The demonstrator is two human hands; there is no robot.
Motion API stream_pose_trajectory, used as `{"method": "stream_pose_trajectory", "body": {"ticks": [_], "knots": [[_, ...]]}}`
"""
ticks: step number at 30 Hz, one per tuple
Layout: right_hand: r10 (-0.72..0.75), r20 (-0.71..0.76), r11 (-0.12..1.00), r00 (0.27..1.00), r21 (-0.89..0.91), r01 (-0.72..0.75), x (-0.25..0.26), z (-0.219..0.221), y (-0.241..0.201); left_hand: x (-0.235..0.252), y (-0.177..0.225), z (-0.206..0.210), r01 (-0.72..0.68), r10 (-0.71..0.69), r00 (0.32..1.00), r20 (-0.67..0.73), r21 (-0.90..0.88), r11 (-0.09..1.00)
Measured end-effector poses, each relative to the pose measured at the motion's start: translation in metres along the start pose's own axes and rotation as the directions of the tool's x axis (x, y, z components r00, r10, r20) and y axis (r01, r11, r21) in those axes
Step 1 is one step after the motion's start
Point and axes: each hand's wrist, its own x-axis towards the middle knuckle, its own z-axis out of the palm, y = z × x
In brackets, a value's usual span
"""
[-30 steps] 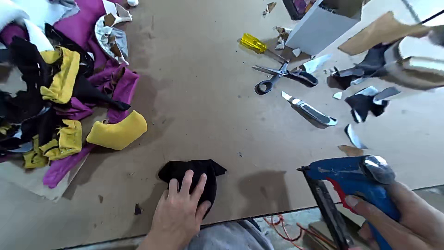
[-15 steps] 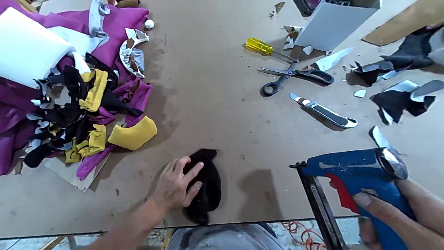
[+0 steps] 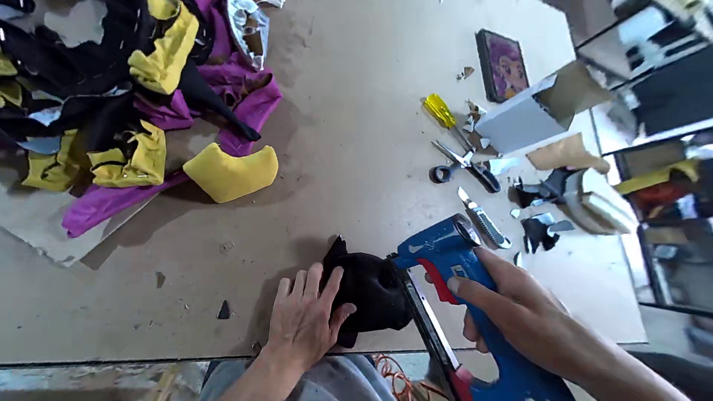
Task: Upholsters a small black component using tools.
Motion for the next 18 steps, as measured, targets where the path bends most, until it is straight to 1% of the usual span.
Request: {"method": "stream_pose_trajectory", "body": {"ticks": [2,3,4,5,7,9,11,13,16,18], "knots": [[0.013,-0.097,0.984,0.995,-0.177,-0.03,0.005,-0.006,0.007,0.0,-0.001,-0.004,0.012,-0.012,1.0,-0.004,-0.028,1.0],[0.012,-0.156,0.957,0.988,-0.284,-0.056,0.006,-0.01,0.015,0.0,-0.002,-0.005,0.019,-0.019,1.0,0.007,-0.032,0.999],[-0.011,-0.21,0.916,0.978,-0.395,-0.075,0.006,-0.015,0.026,-0.001,-0.003,-0.006,0.025,-0.024,1.0,0.013,-0.028,0.999],[-0.069,-0.257,0.861,0.964,-0.503,-0.073,0.008,-0.018,0.038,-0.001,-0.004,-0.006,0.034,-0.034,0.999,0.009,-0.017,0.999],[-0.29,-0.317,0.738,0.903,-0.675,0.0,0.007,-0.014,0.062,-0.006,-0.004,-0.005,0.056,-0.056,0.998,-0.025,0.002,0.998],[-0.527,-0.303,0.616,0.794,-0.78,0.111,0.012,-0.007,0.093,-0.009,-0.008,-0.007,0.059,-0.063,0.995,-0.077,-0.049,0.997],[-0.688,-0.24,0.499,0.685,-0.842,0.207,0.028,-0.007,0.13,-0.004,-0.017,-0.015,0.036,-0.054,0.994,-0.096,-0.175,0.984],[-0.751,-0.201,0.461,0.628,-0.842,0.282,0.046,-0.003,0.161,0.008,-0.03,-0.023,-0.023,0.006,0.996,-0.093,-0.19,0.982],[-0.749,-0.229,0.51,0.622,-0.798,0.321,0.06,0.006,0.182,0.021,-0.035,-0.028,-0.187,0.186,0.982,-0.024,-0.094,0.978],[-0.728,-0.264,0.551,0.633,-0.775,0.311,0.064,0.011,0.185,0.021,-0.03,-0.022,-0.251,0.252,0.967,0.029,-0.045,0.967]]}}
